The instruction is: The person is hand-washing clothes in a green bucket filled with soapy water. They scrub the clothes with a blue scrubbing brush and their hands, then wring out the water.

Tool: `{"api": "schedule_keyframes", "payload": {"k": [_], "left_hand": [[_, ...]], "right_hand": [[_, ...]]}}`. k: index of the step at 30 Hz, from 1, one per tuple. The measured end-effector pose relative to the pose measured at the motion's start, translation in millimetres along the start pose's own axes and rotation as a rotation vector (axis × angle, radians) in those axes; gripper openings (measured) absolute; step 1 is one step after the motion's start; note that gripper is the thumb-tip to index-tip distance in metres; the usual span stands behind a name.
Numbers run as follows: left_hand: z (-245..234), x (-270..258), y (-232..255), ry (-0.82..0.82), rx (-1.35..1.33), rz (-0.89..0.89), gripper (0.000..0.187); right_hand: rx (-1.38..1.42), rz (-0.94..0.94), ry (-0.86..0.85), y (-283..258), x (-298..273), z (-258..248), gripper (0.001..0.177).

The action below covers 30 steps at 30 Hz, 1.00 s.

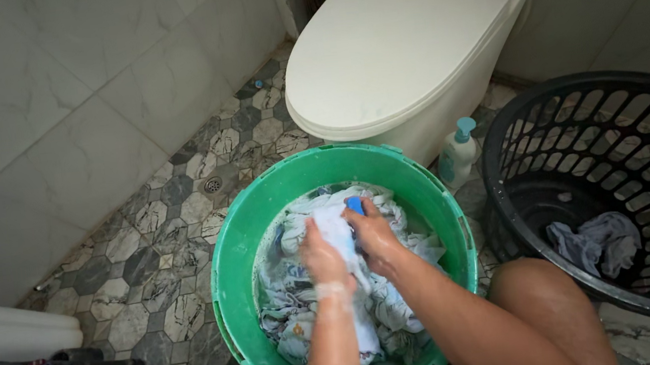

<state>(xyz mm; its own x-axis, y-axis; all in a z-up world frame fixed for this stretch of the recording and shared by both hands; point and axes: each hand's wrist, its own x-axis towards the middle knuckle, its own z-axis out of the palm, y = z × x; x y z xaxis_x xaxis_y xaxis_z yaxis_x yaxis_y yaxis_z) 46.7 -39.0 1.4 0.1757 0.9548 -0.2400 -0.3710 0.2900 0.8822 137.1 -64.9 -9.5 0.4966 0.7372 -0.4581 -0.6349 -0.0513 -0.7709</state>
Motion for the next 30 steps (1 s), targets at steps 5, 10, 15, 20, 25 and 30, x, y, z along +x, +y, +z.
{"api": "schedule_keyframes", "payload": {"k": [5, 10, 15, 20, 25, 30], "left_hand": [[16.4, -15.4, 83.1, -0.312, -0.557, -0.199, 0.062], [31.0, -10.7, 84.6, -0.228, -0.367, -0.289, 0.074], [-19.9, 14.1, -13.5, -0.080, 0.777, 0.523, 0.055], [-27.6, 48.5, -74.7, -0.181, 0.551, 0.608, 0.051], [-37.8, 28.5, -30.8, -0.222, -0.259, -0.053, 0.044], [-19.7, -20.7, -6.0, -0.173, 0.458, 0.257, 0.042]], "right_hand": [[0.098, -0.001, -0.042, -2.7, -7.6, -1.0, 0.055], [0.216, 0.142, -0.283, -7.3, -1.6, -6.6, 0.048], [0.319, 0.075, -0.261, -9.2, -3.9, -21.6, 0.042], [-0.594, -0.463, -0.131, 22.1, -39.3, 10.7, 0.043], [-0.584, -0.765, -0.066, 21.5, -51.5, 26.7, 0.042], [-0.146, -0.343, 0.021, 3.2, -38.7, 26.5, 0.036]]}}
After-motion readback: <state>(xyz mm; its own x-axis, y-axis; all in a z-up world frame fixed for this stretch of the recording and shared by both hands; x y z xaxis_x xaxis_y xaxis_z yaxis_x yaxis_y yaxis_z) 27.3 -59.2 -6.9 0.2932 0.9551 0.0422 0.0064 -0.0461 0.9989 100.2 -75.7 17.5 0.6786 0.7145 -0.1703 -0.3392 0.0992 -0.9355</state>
